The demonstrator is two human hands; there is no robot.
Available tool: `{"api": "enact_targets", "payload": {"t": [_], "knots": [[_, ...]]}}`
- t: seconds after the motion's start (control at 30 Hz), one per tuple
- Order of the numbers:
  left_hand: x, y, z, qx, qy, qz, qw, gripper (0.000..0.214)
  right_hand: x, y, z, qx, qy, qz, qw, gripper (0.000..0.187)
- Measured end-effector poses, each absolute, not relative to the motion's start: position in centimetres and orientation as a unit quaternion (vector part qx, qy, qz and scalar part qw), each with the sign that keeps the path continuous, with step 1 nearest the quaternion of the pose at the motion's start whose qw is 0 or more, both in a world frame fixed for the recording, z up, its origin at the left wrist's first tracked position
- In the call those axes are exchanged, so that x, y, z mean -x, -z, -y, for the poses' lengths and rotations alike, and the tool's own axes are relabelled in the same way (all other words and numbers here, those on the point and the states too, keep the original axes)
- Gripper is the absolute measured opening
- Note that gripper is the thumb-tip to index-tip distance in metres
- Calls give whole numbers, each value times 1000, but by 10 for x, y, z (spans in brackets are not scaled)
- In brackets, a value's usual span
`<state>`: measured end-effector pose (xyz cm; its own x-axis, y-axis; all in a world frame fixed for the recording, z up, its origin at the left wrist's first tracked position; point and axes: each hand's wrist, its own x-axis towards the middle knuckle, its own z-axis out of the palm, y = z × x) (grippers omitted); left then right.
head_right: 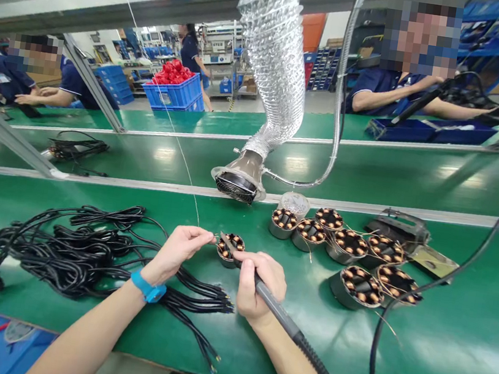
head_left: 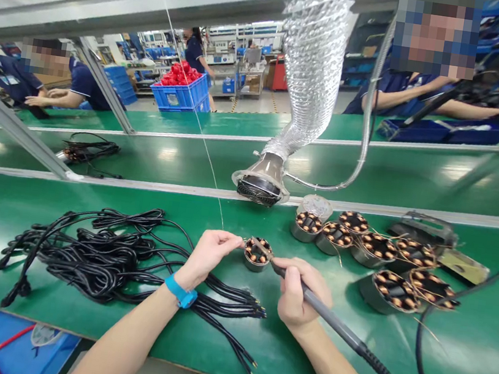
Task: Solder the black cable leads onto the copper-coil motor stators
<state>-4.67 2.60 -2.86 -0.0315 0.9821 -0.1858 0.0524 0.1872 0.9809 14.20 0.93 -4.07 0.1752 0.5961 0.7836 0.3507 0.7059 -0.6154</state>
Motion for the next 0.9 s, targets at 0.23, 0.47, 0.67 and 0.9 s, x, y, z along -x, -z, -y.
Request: {"api": "enact_targets", "payload": {"t": [0.23, 0.47, 0.67, 0.9], "knots": [[54, 29, -28, -451, -433, -538, 565, 55, -143, 43, -10, 385, -102, 621, 675, 23], [53, 29, -28, -482, -438, -559, 513, 50, -145, 41, -23, 410, -83, 566, 711, 25], [58, 34, -32, -433, -475, -545, 538, 52, -171, 38, -61, 463, 97, 548, 690, 19], [83, 36, -63, -331, -536, -526, 571, 49, -183, 62, -90, 585, 165, 592, 529, 27]]}}
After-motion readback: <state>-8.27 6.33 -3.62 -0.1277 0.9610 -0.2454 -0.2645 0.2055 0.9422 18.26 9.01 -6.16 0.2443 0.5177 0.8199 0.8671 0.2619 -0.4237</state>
